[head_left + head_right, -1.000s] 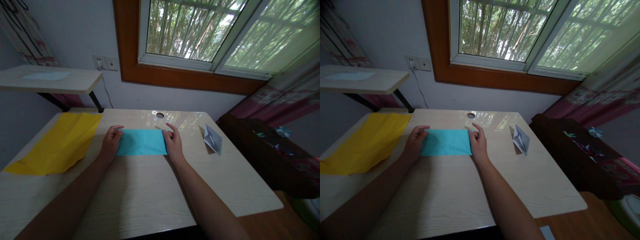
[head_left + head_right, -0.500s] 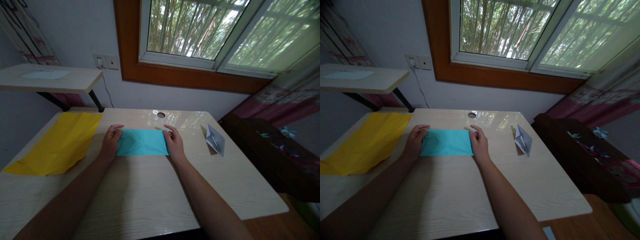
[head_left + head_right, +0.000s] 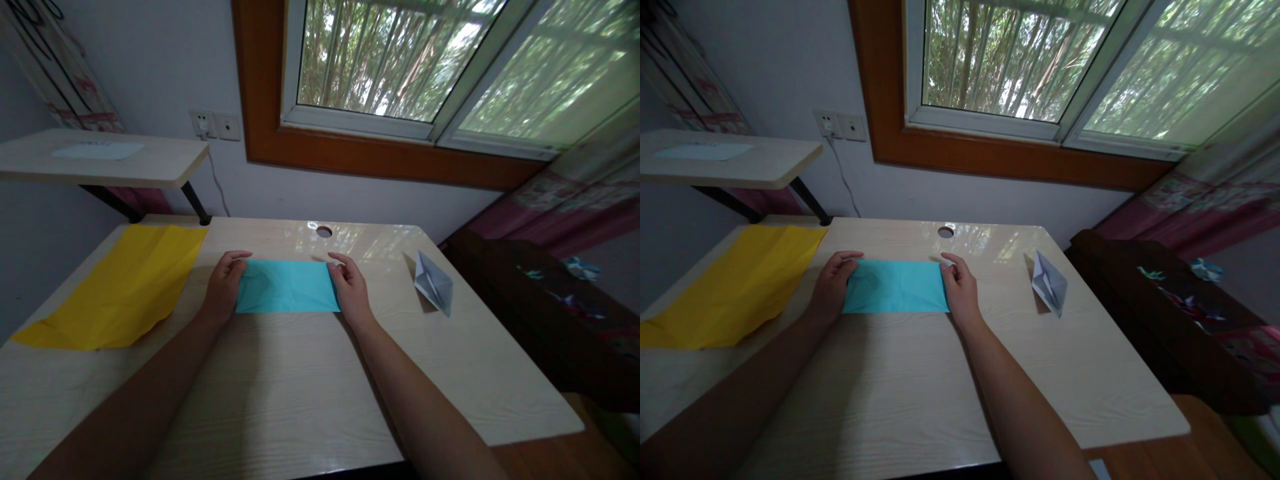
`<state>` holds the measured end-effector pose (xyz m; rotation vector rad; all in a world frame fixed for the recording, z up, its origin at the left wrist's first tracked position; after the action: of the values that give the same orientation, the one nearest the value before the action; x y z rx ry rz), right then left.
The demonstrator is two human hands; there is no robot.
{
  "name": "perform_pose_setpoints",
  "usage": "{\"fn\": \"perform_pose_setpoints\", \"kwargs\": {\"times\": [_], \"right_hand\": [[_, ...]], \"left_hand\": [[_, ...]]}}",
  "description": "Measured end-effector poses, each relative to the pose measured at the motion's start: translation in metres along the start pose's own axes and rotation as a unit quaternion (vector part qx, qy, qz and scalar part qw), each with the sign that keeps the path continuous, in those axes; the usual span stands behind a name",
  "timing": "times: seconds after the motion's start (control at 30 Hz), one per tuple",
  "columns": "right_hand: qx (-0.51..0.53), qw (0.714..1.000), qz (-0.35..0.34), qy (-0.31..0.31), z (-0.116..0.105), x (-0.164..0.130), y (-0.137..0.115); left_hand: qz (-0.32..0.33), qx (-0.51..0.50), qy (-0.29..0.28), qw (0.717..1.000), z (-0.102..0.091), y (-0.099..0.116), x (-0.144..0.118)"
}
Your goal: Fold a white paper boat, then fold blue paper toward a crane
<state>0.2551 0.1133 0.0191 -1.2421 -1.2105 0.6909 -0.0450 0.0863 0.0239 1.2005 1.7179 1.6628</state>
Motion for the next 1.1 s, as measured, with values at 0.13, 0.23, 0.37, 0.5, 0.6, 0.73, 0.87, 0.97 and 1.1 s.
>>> {"fn": "perform_pose_setpoints", "kwargs": {"times": [0.13,0.23,0.37,0.5,0.6,0.73,0.87,0.97,1.1], "right_hand": [[0.003,1.000,0.009,-0.006,0.000,0.000,0.000],[0.003,1.000,0.010,-0.004,0.000,0.001,0.001],[0.002,1.000,0.009,-0.003,0.000,0.001,0.002],[-0.003,1.000,0.007,0.002,-0.002,0.002,0.001],[-0.009,1.000,0.003,0.007,-0.003,0.002,0.000],[-0.018,1.000,-0.003,0.010,-0.004,0.003,0.000],[-0.024,1.000,-0.004,0.009,-0.004,0.004,0.001],[-0.026,1.000,-0.007,0.001,-0.003,0.003,0.001],[-0.032,0.999,-0.023,-0.020,0.002,0.000,-0.001]], "left_hand": [[0.004,0.015,-0.001,1.000,0.000,0.003,0.000],[0.009,0.016,-0.005,1.000,0.000,0.005,0.000],[0.006,0.010,-0.008,1.000,0.001,0.005,-0.001],[-0.040,-0.038,0.006,0.998,0.001,0.001,-0.003],[-0.050,-0.051,-0.001,0.997,0.002,0.001,-0.004],[-0.033,-0.038,-0.004,0.999,0.001,0.003,-0.003],[-0.030,-0.041,-0.009,0.999,0.002,0.002,-0.003],[-0.033,-0.055,-0.029,0.998,0.005,0.000,-0.003],[-0.021,-0.032,-0.067,0.997,0.011,-0.001,-0.003]]}}
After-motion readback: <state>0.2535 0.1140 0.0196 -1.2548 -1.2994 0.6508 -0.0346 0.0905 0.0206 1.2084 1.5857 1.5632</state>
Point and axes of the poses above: each hand's wrist, its own x-axis towards the middle knuckle, its own z-axis out of the palm, y = z × x, the point moved 7 cm from there along x, towards the middle knuckle, and after that the axes turned 13 degrees about y, right-handed, at the moved point
